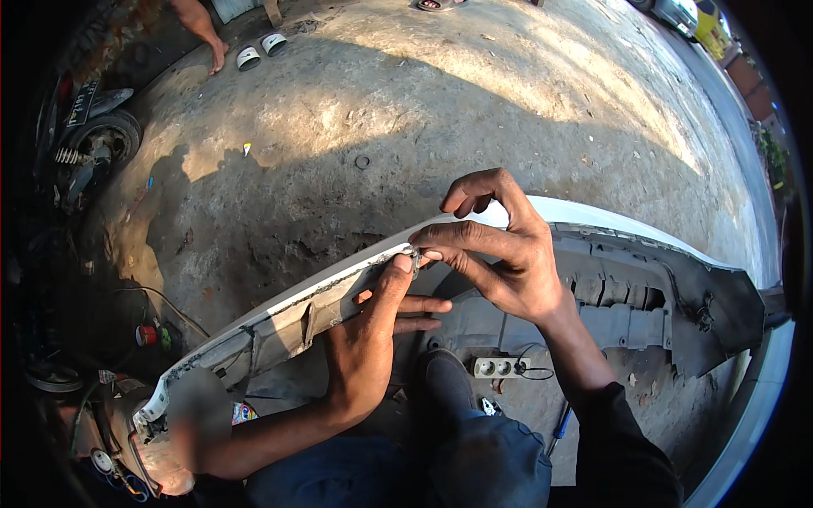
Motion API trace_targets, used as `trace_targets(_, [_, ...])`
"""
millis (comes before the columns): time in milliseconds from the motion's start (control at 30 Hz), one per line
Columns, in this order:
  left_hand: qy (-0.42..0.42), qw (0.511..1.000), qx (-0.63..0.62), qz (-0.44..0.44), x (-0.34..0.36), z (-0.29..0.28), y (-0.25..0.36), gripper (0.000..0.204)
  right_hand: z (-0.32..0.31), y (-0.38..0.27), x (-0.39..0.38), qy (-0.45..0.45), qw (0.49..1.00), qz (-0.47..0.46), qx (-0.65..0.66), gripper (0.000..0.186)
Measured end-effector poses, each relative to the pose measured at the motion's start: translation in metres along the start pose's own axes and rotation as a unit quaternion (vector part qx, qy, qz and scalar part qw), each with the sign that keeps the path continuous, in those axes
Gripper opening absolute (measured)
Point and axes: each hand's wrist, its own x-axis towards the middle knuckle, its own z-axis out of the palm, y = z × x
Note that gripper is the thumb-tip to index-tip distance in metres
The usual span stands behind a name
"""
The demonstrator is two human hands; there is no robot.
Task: Repairing a detached car bumper using pliers and a soldering iron to fuse plastic parts or wire.
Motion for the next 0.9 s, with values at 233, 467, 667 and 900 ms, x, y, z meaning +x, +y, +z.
trace_targets(233, [0.004,1.000,-0.016,0.016,0.002,0.002,-0.006,0.049,-0.009,0.000,0.007,-0.029,0.999,-0.017,0.008,0.026])
trace_targets(467, [0.002,1.000,-0.011,0.023,0.004,0.001,-0.007,0.048,-0.014,-0.003,0.020,-0.055,0.996,-0.056,-0.034,0.022])
trace_targets(667, [0.005,1.000,0.001,0.027,0.004,0.001,-0.006,0.045,-0.027,-0.015,0.035,-0.125,0.978,-0.086,-0.140,0.020])
trace_targets(900, [0.008,0.999,0.007,0.030,0.007,0.000,-0.009,0.043,-0.027,-0.031,0.055,-0.162,0.951,-0.166,-0.206,0.017])
